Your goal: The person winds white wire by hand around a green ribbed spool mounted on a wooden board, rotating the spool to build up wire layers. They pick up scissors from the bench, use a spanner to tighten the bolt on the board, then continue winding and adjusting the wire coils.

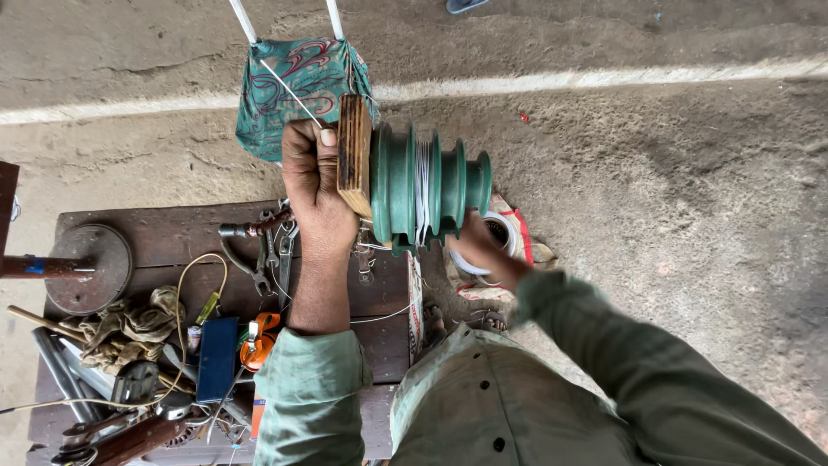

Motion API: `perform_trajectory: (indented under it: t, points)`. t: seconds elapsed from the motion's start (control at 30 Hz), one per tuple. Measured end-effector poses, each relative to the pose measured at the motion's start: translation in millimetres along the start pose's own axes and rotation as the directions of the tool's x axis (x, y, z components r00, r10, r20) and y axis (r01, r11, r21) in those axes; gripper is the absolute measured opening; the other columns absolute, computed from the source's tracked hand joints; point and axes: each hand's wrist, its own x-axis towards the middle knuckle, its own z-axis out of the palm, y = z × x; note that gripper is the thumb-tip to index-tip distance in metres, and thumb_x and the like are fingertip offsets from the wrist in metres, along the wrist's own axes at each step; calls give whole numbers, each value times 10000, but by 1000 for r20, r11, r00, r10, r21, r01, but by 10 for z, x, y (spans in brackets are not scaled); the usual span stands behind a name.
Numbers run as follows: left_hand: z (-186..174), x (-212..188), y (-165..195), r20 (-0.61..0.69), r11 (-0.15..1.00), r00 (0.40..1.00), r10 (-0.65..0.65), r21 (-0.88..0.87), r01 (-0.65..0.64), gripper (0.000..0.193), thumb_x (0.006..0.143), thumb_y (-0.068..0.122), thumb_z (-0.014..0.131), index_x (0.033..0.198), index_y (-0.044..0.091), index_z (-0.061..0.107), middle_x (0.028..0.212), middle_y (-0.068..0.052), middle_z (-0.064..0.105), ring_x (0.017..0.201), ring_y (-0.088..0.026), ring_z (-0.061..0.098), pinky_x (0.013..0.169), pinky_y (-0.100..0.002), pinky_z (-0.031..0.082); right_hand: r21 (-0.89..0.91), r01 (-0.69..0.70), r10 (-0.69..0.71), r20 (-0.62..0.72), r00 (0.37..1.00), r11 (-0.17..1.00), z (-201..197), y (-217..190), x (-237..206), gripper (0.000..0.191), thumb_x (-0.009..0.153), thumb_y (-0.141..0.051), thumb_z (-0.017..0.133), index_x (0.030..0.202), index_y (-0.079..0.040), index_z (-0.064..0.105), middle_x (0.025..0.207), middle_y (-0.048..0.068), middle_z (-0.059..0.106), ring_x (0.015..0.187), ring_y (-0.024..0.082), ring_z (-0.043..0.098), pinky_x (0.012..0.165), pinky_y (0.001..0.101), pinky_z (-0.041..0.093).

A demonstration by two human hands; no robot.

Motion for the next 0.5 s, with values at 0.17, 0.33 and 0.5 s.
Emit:
perform_trajectory:
  t: [0.17, 0.33, 0.5]
  points:
    - [-4, -12, -10, -4, 996, 999, 51, 72, -50, 140, 1195, 146, 504, 1084, 61, 488, 965, 20, 521, 892, -48, 448, 851, -223, 444, -430, 712, -715, 191, 673, 555, 130, -329, -1029, 192, 842, -226, 781, 771, -104, 650, 775, 43, 648, 702, 215, 628, 574, 355, 498]
    - [4, -12, 22, 21, 1000, 1000, 1, -9, -1, 122, 1161, 161, 491, 1075, 76, 481, 1005, 12, 584, 915, -54, 492, 869, -238, 476, -763, 551, -878, 466, 105, -339, -977, -1688, -1269, 247, 631, -186, 800, 730, -225, 578, 692, -7, 494, 661, 165, 558, 555, 257, 504]
    - [11, -7, 28, 0, 996, 999, 42, 74, -42, 139, 1195, 161, 497, 1094, 66, 498, 1003, 28, 527, 878, -35, 441, 879, -237, 453, -431, 834, -933, -54, 356, 344, -1744, -1900, 182, 370, 1021, -339, 806, 862, -65, 615, 777, 36, 607, 659, 129, 594, 573, 301, 499]
